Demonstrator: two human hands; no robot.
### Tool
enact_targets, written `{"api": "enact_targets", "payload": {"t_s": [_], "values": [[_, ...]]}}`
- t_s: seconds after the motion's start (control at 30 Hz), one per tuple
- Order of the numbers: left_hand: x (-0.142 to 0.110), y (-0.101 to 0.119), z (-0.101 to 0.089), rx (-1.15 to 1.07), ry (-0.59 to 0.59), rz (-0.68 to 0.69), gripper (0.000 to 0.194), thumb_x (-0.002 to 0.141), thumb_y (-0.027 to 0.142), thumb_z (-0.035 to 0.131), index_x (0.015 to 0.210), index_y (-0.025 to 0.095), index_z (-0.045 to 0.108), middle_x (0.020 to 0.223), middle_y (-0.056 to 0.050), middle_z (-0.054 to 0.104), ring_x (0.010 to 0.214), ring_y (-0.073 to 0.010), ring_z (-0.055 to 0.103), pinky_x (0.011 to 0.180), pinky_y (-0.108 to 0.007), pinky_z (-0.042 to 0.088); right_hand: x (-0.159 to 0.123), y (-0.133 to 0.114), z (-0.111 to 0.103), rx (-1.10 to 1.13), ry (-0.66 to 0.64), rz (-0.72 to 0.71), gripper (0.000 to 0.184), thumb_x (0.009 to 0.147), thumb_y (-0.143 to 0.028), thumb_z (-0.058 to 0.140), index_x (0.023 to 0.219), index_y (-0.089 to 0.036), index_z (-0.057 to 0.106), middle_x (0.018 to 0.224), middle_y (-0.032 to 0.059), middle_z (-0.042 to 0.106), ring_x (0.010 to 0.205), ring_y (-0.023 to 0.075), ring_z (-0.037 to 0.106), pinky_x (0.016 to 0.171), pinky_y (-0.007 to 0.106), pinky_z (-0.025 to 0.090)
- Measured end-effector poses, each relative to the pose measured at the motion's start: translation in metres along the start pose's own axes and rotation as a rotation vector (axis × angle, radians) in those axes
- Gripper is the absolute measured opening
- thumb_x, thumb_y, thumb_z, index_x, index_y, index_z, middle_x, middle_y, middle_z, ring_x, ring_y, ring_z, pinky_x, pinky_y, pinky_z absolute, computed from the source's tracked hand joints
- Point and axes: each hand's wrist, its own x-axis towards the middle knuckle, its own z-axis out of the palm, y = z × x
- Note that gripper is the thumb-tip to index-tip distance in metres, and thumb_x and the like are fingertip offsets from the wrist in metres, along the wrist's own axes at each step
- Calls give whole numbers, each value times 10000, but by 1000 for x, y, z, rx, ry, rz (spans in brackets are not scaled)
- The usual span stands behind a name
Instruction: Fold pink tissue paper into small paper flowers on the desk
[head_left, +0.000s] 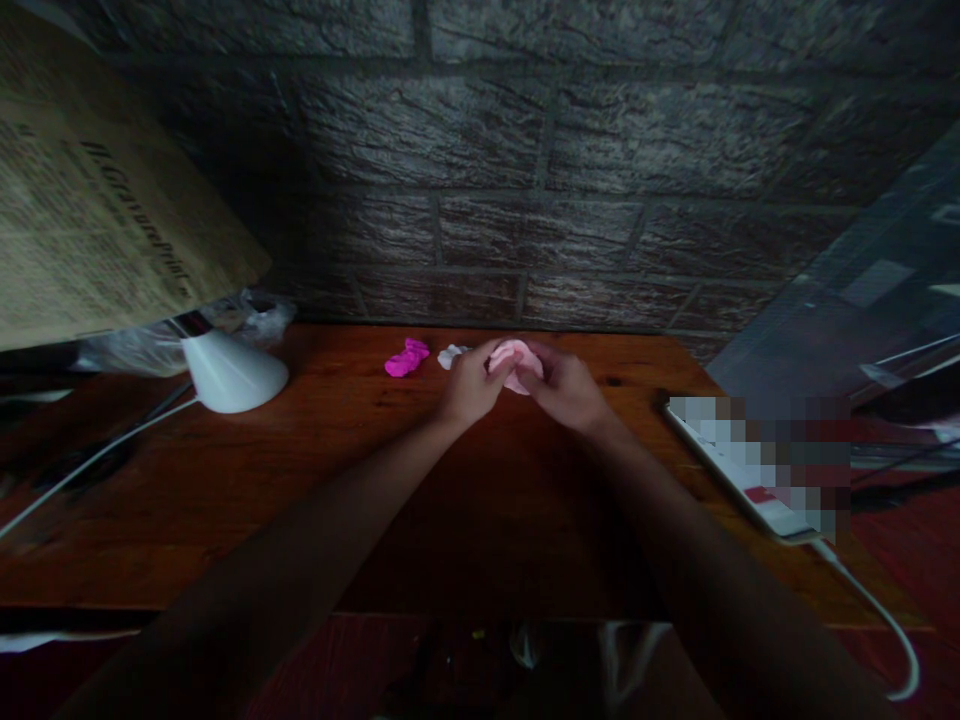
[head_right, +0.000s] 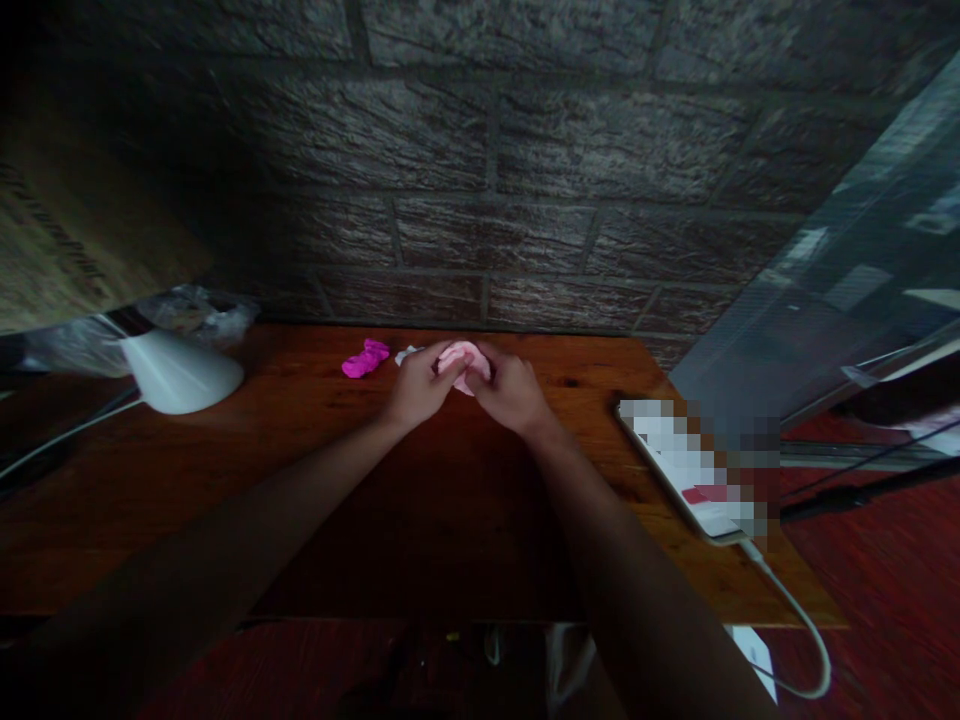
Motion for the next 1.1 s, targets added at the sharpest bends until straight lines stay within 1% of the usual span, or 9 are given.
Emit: {"api": "enact_targets", "payload": {"t_s": [0.13,0.23,0.37,0.57,0.7,0.8,0.9,1.0,1.1], "values": [[2,3,-3,-18,12,-6,216,931,307,599,1007,182,758,927,-77,794,806,-196,709,746,-317,553,-1,-5,2,20,37,10,319,815,-280,653,1115,-224,744,953,40,776,855,236,699,837,373,539],[3,5,-4,-60,41,-9,210,904,259,622,1053,194,756,979,-70,796,855,-198,718,787,-319,561,-1,-6,4,49,47,5,318,830,-296,636,1124,-234,739,966,37,775,906,238,699,843,364,543],[3,1,-3,-79,-17,-12,220,932,276,594,1050,180,754,990,-81,793,933,-210,727,850,-328,561,-1,-6,5,-35,51,-4,320,851,-284,586,1127,-227,737,981,42,774,877,226,702,823,351,538],[0,-3,1,9,-36,38,308,939,273,614,1221,169,683,1208,-135,746,1097,-232,711,947,-349,554,0,-7,2,-156,80,17,325,863,-297,533,1069,-166,747,926,78,762,783,217,679,756,337,501],[0,-3,0,72,-48,33,411,939,312,628,1313,143,623,1256,-163,723,1123,-249,704,962,-381,564,-1,-10,1,-173,64,45,324,880,-300,523,1061,-158,750,838,57,743,711,185,658,691,299,468],[0,-2,-2,62,-63,39,438,953,360,609,1328,134,612,1287,-173,707,1152,-253,695,992,-396,557,-1,-13,0,-212,49,48,307,889,-298,526,1027,-156,760,795,48,733,682,174,648,655,284,447],[-1,1,-2,44,-56,63,458,957,355,597,1356,129,594,1318,-179,689,1191,-248,677,1028,-391,536,-1,-14,-1,-269,66,70,286,885,-289,541,1004,-168,771,778,47,742,686,183,667,653,287,456],[-2,3,-2,81,-50,75,434,951,330,594,1342,141,611,1290,-170,706,1147,-241,691,994,-377,538,-1,-14,-1,-328,129,83,278,874,-304,575,1022,-182,777,829,63,772,730,208,704,695,312,498],[-3,5,-2,130,-38,42,388,947,331,588,1277,138,653,1152,-156,757,962,-214,718,867,-338,549,-1,-12,0,-316,223,86,318,837,-301,622,1094,-183,768,941,85,796,818,237,737,768,347,542]]}}
